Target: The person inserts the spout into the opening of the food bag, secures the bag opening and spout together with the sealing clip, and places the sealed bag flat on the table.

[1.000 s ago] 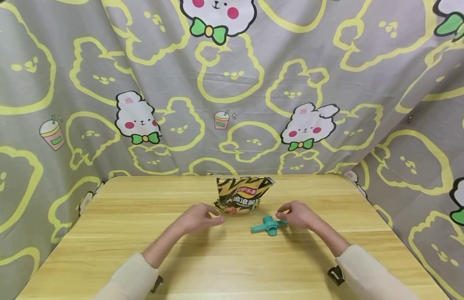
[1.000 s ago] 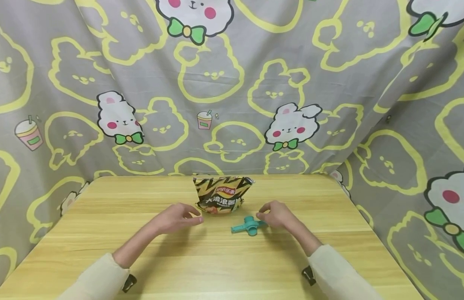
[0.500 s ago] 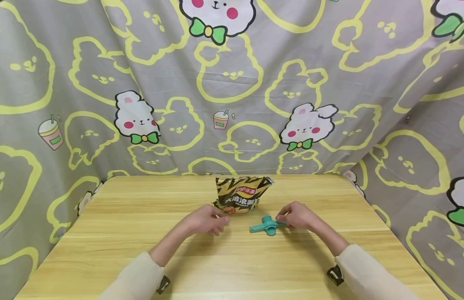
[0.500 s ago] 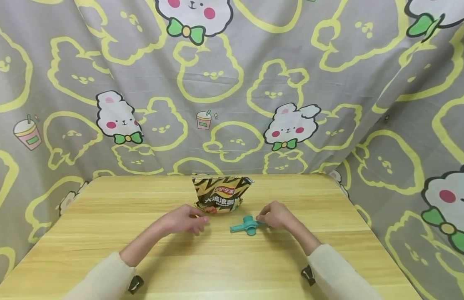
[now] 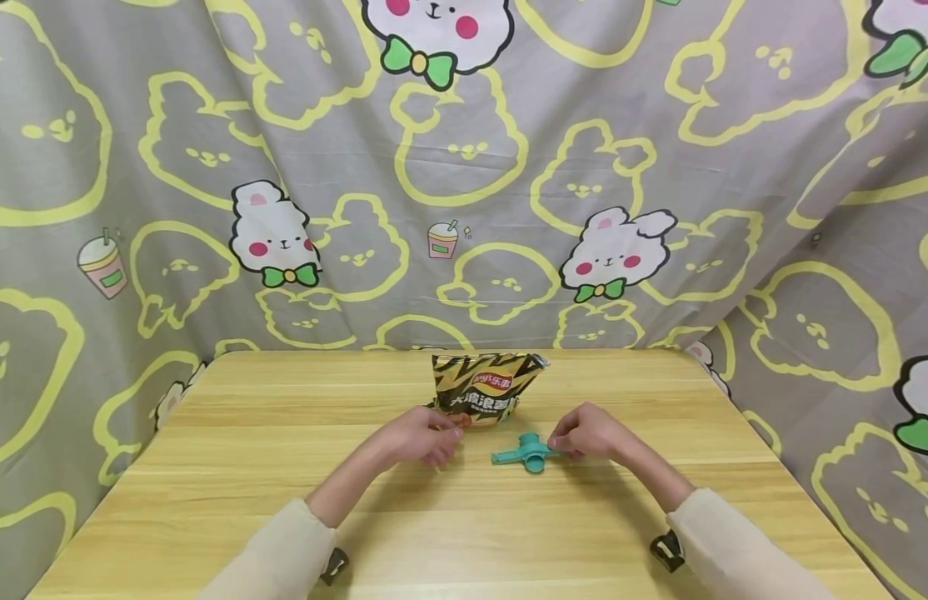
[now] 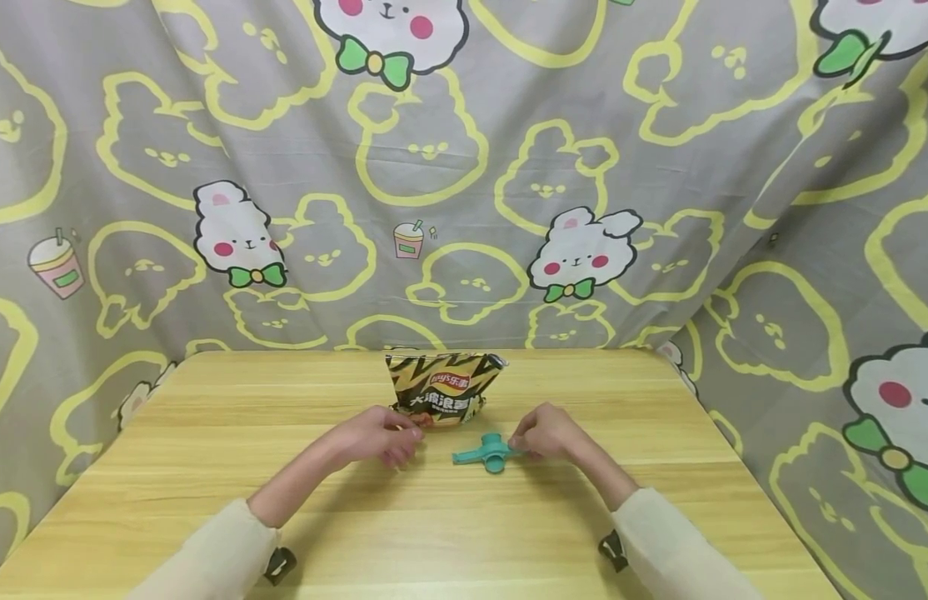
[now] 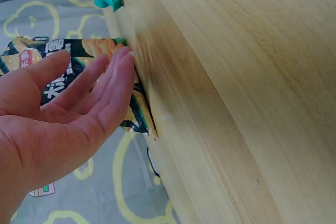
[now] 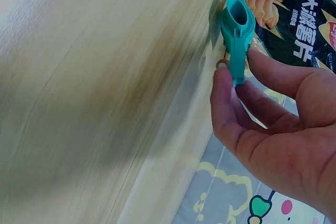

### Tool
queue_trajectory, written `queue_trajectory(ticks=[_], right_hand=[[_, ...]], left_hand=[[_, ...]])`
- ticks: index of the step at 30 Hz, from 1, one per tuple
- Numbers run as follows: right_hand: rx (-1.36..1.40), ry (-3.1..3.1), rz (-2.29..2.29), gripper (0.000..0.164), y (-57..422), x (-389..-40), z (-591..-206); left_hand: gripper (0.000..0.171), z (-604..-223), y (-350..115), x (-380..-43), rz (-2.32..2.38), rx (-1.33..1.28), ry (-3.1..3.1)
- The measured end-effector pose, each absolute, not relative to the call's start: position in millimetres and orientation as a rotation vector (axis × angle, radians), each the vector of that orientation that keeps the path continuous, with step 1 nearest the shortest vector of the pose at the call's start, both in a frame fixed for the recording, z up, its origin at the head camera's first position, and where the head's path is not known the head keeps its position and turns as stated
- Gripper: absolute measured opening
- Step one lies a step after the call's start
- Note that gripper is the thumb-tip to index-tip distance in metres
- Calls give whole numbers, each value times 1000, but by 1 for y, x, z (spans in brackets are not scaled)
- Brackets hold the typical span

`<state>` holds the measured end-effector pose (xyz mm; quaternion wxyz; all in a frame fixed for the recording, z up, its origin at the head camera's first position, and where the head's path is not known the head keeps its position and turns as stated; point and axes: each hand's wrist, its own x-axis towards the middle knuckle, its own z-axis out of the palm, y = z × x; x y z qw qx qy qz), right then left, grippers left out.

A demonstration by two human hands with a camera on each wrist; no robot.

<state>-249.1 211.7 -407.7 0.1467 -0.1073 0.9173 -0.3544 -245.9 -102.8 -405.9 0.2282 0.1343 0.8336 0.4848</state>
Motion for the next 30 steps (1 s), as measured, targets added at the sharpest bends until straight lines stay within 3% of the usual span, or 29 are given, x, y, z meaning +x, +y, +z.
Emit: queue_trajectory(ticks=[30], right_hand=[[-415,2523,-1292,10,182,-249,-410]], left_hand=[[39,-410,-101,-246,1389,358,2228]])
